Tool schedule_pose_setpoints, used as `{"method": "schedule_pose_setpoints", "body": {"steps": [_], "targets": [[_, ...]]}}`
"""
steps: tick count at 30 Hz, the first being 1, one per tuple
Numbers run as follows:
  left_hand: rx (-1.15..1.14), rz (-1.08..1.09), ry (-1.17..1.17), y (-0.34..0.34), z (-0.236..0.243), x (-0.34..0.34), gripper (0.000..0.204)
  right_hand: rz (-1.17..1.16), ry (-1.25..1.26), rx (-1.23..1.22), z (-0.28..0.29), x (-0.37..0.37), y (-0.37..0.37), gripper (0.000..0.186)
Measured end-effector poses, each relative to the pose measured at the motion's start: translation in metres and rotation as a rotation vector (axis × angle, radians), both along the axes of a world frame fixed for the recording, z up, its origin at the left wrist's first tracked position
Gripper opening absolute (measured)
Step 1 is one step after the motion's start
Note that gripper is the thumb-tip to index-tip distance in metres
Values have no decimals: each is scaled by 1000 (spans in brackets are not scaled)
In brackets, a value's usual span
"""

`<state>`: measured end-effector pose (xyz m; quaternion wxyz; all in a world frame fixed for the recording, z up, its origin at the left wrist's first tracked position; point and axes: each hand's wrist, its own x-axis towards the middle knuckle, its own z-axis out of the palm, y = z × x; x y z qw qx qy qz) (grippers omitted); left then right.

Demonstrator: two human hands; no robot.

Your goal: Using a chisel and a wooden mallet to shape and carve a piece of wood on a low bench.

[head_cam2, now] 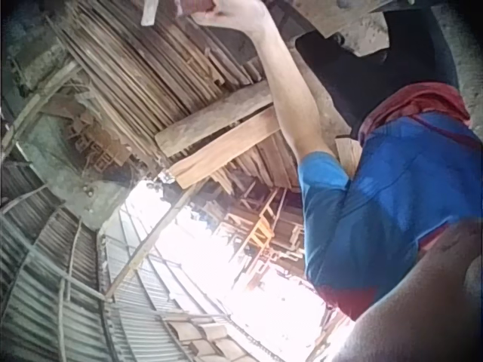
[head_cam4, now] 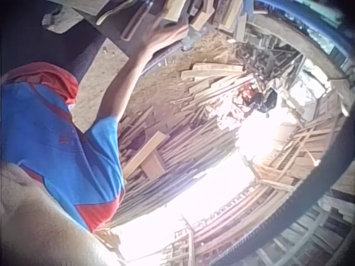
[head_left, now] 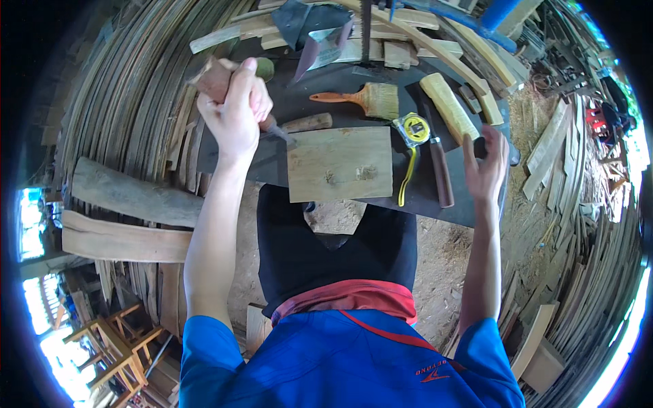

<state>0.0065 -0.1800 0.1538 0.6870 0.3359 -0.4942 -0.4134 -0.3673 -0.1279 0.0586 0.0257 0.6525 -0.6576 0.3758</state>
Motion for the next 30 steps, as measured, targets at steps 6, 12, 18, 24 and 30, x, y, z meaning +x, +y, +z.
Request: {"method": "schedule_pose_setpoints", "body": {"steps": [6, 12, 18, 24, 30], "targets": [[14, 11, 3, 7, 1, -6, 32, 21, 201, 353, -9, -11, -71, 72], [-11, -7, 44, 6, -8, 2, 23, 4, 392, 604, -25, -16, -92, 50], [-3, 22, 30, 9, -3, -2, 24, 149, 248, 339, 74, 24, -45, 55], [78, 60, 60, 5, -7, -7, 35, 555, 253, 176, 171, 78, -20, 51], [102, 56, -6, 7, -2, -16, 34, 735, -330, -218, 254, 137, -12, 36]]}}
